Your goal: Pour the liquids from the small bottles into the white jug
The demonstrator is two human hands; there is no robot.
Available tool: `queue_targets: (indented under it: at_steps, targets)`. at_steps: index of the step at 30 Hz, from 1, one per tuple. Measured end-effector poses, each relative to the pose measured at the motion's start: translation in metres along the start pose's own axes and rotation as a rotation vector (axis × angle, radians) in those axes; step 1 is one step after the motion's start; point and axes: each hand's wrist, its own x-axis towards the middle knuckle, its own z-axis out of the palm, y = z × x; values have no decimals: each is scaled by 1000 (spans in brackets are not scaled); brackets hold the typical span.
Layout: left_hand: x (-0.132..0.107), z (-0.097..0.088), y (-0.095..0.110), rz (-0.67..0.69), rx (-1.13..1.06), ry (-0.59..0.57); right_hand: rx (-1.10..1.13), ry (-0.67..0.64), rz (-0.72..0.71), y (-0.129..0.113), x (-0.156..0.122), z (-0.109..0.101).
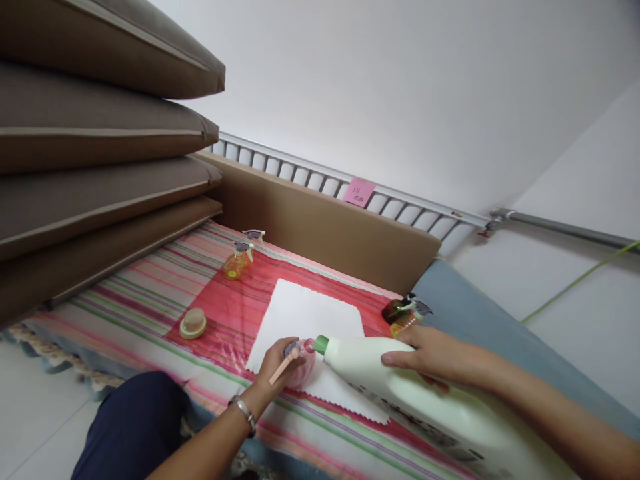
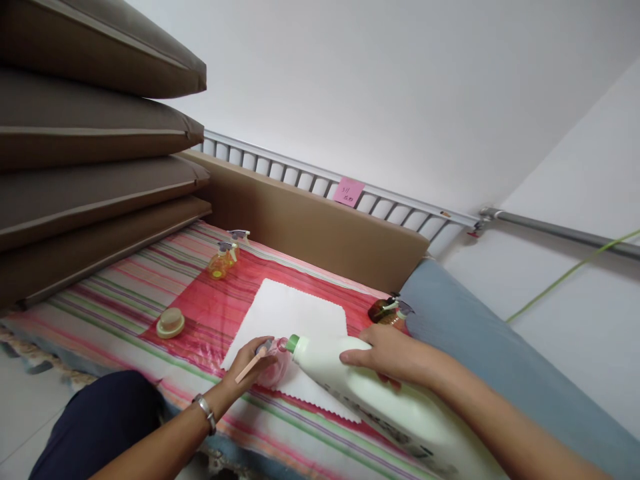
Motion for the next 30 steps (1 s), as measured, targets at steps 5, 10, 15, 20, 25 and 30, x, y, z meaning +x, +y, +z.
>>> queue_targets:
  at_steps: [5, 10, 15, 20, 25, 30]
  targets:
    - [0, 1, 3, -9, 2, 11, 10, -1, 7, -1, 1, 0]
    - [-1, 0, 2, 3, -2, 6, 12, 0, 8, -2, 1, 0]
    - [-1, 0, 0, 10, -8, 3, 2, -7, 9, -3, -1, 0]
    - [-1, -1, -1, 12, -13, 1, 2, -12, 13, -6, -4, -1]
    - [-1, -1, 2, 1, -6, 3, 6, -9, 12, -8, -2, -2]
    - [-2, 0, 4, -4, -8, 3, -3, -2, 8, -8, -1, -2]
